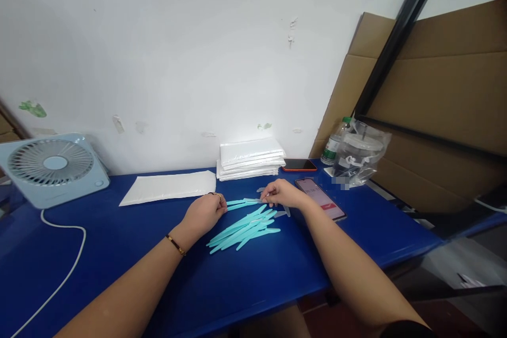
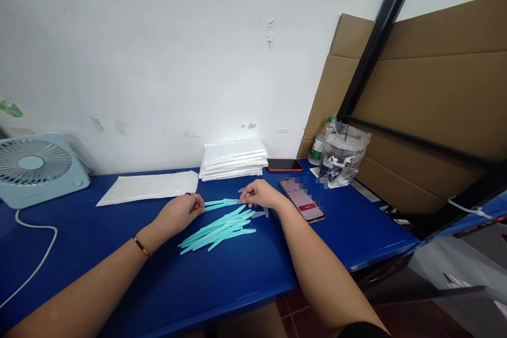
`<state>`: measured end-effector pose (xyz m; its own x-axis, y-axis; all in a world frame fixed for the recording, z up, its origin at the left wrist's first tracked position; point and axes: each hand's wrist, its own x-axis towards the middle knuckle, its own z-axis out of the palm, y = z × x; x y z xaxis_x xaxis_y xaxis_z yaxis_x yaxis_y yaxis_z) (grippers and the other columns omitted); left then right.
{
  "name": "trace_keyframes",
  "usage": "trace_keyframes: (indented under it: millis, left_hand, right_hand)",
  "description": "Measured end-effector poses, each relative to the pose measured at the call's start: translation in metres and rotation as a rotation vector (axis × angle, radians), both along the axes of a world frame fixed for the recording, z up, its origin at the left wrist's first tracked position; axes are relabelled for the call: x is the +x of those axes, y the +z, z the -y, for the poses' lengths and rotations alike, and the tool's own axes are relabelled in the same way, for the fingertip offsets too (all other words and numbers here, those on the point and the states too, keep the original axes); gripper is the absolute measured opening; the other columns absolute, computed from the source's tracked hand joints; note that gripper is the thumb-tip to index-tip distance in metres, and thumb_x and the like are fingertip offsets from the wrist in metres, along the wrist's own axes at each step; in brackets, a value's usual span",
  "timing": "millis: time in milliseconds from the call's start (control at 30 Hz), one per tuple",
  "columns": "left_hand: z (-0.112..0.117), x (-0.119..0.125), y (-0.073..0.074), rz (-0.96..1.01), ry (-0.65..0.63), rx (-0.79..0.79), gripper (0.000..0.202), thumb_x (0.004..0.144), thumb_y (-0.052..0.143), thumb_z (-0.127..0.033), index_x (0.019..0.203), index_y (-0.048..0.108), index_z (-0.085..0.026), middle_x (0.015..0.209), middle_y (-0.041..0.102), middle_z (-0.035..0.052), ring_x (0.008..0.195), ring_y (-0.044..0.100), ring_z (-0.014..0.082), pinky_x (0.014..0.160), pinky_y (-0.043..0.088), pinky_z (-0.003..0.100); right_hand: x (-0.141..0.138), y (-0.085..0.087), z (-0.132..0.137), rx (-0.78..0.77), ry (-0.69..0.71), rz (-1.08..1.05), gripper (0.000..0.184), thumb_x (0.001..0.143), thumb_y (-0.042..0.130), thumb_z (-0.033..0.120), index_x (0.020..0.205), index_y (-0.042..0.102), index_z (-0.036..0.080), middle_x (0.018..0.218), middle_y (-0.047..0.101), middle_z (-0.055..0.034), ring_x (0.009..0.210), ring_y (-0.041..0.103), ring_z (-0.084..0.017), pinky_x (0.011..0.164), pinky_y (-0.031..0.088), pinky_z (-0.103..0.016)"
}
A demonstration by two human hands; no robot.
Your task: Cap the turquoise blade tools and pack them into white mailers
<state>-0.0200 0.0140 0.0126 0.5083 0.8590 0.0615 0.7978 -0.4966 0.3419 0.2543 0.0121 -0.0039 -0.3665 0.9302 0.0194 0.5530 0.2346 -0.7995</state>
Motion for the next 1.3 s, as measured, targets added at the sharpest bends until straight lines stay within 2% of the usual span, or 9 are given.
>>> trace_keyframes:
  millis: [200, 300, 467, 567, 667, 833, 1000, 1133, 1300]
  left_hand:
    - [-0.002, 0.002, -0.004, 0.018, -0.039, 0.023, 0.015, 0.082, 0.048, -0.028, 0.078, 0.061, -0.021, 0.081, 0.067, 0.0032, 0.074, 0.060, 0.0177, 0.062, 0.040, 0.027]
    - [-0.004, 0.003, -0.004, 0.011, -0.045, 0.050, 0.016, 0.082, 0.047, -0.027, 0.078, 0.061, -0.021, 0.083, 0.066, 0.0033, 0.078, 0.060, 0.0179, 0.066, 0.041, 0.027]
    - [0.001, 0.004, 0.002, 0.054, 0.006, 0.125, 0.016, 0.080, 0.051, -0.032, 0.089, 0.061, -0.022, 0.093, 0.064, 0.0034, 0.086, 0.059, 0.0198, 0.072, 0.043, 0.029]
    - [0.010, 0.008, 0.004, 0.086, -0.066, 0.017, 0.022, 0.080, 0.050, -0.040, 0.086, 0.062, -0.023, 0.089, 0.063, 0.0025, 0.080, 0.060, 0.0183, 0.064, 0.043, 0.027]
    - [0.015, 0.013, -0.001, 0.096, -0.138, -0.073, 0.024, 0.077, 0.053, -0.043, 0.086, 0.063, -0.023, 0.086, 0.064, 0.0018, 0.078, 0.060, 0.0176, 0.060, 0.042, 0.025]
    - [0.013, 0.016, -0.007, 0.080, -0.135, -0.159, 0.018, 0.078, 0.050, -0.037, 0.077, 0.061, -0.022, 0.075, 0.065, 0.0006, 0.068, 0.059, 0.0160, 0.054, 0.040, 0.024]
    - [0.008, 0.009, -0.004, 0.052, -0.078, -0.105, 0.015, 0.079, 0.047, -0.031, 0.076, 0.058, -0.022, 0.072, 0.064, 0.0004, 0.065, 0.057, 0.0152, 0.053, 0.036, 0.024]
    - [0.003, 0.003, -0.004, 0.070, -0.038, -0.101, 0.016, 0.082, 0.044, -0.031, 0.079, 0.055, -0.021, 0.071, 0.061, 0.0006, 0.065, 0.055, 0.0150, 0.054, 0.034, 0.025]
    - [-0.002, 0.000, -0.005, 0.200, -0.061, -0.110, 0.024, 0.090, 0.028, -0.035, 0.087, 0.047, -0.022, 0.071, 0.055, -0.0010, 0.064, 0.051, 0.0148, 0.056, 0.034, 0.025]
  right_hand:
    - [-0.017, 0.004, 0.003, 0.197, 0.056, 0.126, 0.018, 0.073, 0.065, 0.032, 0.081, 0.074, 0.019, 0.073, 0.070, -0.0025, 0.063, 0.061, -0.014, 0.057, 0.045, -0.023]
    - [-0.024, 0.004, 0.001, 0.224, 0.056, 0.117, 0.017, 0.072, 0.065, 0.030, 0.081, 0.074, 0.019, 0.074, 0.071, -0.0020, 0.064, 0.062, -0.014, 0.057, 0.044, -0.022]
    - [-0.009, 0.007, -0.003, 0.296, -0.116, 0.123, 0.017, 0.075, 0.061, 0.028, 0.083, 0.073, 0.019, 0.071, 0.069, -0.0028, 0.059, 0.058, -0.013, 0.054, 0.043, -0.022]
    - [0.006, 0.009, -0.003, 0.343, -0.160, 0.189, 0.016, 0.074, 0.059, 0.021, 0.081, 0.073, 0.020, 0.073, 0.068, -0.0027, 0.061, 0.058, -0.014, 0.056, 0.043, -0.023]
    - [0.009, 0.008, -0.004, 0.359, -0.105, 0.258, 0.019, 0.074, 0.058, 0.016, 0.084, 0.073, 0.021, 0.079, 0.066, -0.0030, 0.066, 0.058, -0.014, 0.061, 0.043, -0.023]
    - [-0.003, 0.005, -0.009, 0.359, -0.003, 0.314, 0.017, 0.074, 0.062, 0.016, 0.087, 0.071, 0.020, 0.090, 0.063, -0.0042, 0.070, 0.057, -0.013, 0.065, 0.043, -0.023]
    - [0.002, 0.009, -0.004, 0.286, -0.032, 0.354, 0.003, 0.069, 0.066, 0.015, 0.071, 0.066, 0.017, 0.076, 0.063, -0.0028, 0.067, 0.059, -0.014, 0.059, 0.041, -0.022]
    - [0.008, 0.014, 0.004, 0.201, -0.037, 0.289, 0.002, 0.073, 0.062, 0.017, 0.074, 0.063, 0.018, 0.063, 0.062, -0.0001, 0.059, 0.059, -0.013, 0.054, 0.041, -0.020]
    - [0.003, 0.022, 0.010, 0.281, -0.095, 0.125, 0.008, 0.076, 0.061, 0.025, 0.079, 0.063, 0.017, 0.065, 0.063, -0.0002, 0.060, 0.059, -0.012, 0.055, 0.043, -0.020]
